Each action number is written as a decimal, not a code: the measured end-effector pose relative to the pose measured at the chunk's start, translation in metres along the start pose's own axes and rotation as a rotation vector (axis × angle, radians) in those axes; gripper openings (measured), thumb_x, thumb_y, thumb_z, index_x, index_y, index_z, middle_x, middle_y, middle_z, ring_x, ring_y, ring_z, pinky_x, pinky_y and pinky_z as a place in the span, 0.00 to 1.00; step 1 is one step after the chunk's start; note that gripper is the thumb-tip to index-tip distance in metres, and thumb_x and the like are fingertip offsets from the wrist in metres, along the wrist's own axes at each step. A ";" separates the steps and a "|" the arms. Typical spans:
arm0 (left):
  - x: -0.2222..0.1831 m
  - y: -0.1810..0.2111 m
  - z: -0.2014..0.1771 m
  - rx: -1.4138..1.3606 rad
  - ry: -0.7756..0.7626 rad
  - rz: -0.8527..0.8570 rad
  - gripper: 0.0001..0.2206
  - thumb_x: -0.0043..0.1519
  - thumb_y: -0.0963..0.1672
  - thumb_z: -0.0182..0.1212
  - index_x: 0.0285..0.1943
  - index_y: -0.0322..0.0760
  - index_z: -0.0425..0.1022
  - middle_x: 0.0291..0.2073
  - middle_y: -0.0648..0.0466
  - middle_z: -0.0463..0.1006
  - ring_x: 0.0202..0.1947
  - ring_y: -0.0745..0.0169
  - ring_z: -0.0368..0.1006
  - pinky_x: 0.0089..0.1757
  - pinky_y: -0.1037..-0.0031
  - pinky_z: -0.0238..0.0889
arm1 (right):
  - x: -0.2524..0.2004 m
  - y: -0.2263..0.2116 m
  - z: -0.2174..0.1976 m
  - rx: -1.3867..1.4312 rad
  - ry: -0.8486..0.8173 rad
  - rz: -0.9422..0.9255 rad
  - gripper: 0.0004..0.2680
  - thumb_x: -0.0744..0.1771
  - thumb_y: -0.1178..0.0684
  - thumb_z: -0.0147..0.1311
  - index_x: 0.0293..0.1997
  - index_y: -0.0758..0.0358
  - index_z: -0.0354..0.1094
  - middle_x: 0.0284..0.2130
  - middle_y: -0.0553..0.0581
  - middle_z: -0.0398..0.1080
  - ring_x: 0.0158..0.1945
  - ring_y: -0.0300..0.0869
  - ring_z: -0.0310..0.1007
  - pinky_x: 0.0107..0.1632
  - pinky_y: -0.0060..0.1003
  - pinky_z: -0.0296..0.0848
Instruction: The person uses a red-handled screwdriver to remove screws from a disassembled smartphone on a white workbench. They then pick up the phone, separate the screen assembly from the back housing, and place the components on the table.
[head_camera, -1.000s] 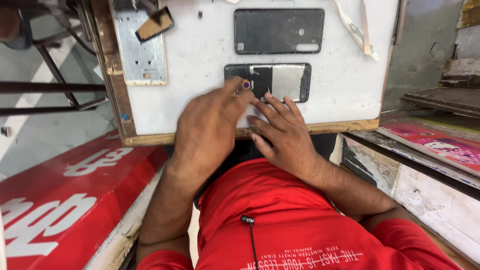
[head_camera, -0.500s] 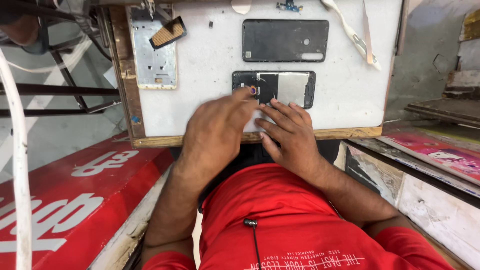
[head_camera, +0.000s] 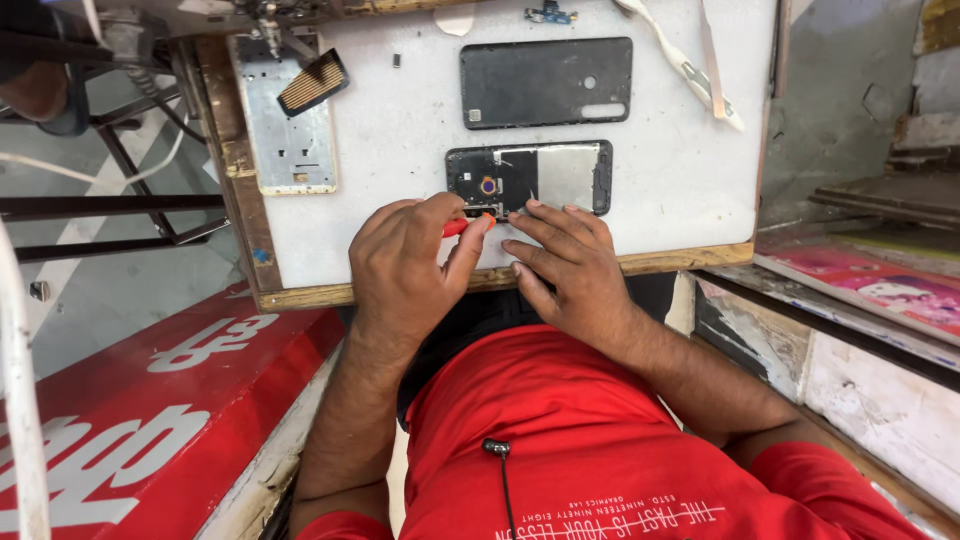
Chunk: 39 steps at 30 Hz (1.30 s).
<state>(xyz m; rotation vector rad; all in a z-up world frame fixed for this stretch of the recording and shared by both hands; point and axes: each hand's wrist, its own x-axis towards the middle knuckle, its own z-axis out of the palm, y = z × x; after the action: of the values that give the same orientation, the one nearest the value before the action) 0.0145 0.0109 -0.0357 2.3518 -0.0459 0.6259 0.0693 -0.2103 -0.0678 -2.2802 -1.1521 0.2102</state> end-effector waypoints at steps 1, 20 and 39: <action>-0.003 -0.001 0.005 0.000 -0.004 0.008 0.17 0.65 0.43 0.73 0.55 0.34 0.68 0.32 0.53 0.79 0.33 0.58 0.80 0.45 0.65 0.74 | -0.002 0.001 0.000 0.002 0.002 0.004 0.11 0.66 0.55 0.60 0.55 0.56 0.75 0.63 0.54 0.69 0.72 0.46 0.61 0.72 0.53 0.54; -0.004 0.012 0.020 0.075 -0.140 0.035 0.13 0.67 0.40 0.67 0.57 0.38 0.70 0.43 0.51 0.80 0.46 0.57 0.80 0.51 0.61 0.74 | -0.003 0.005 0.005 -0.004 0.013 0.005 0.09 0.66 0.55 0.61 0.52 0.59 0.76 0.60 0.56 0.71 0.71 0.47 0.62 0.72 0.54 0.55; 0.006 0.016 0.020 0.281 -0.274 -0.092 0.15 0.69 0.51 0.64 0.57 0.39 0.75 0.29 0.58 0.76 0.31 0.64 0.76 0.52 0.59 0.73 | -0.001 0.002 0.006 -0.021 0.049 -0.018 0.09 0.66 0.57 0.62 0.50 0.60 0.77 0.58 0.58 0.72 0.69 0.48 0.65 0.71 0.52 0.57</action>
<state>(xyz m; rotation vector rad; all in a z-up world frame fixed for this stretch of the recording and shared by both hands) 0.0250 -0.0129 -0.0361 2.6803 0.0284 0.2752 0.0677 -0.2093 -0.0743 -2.2803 -1.1544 0.1355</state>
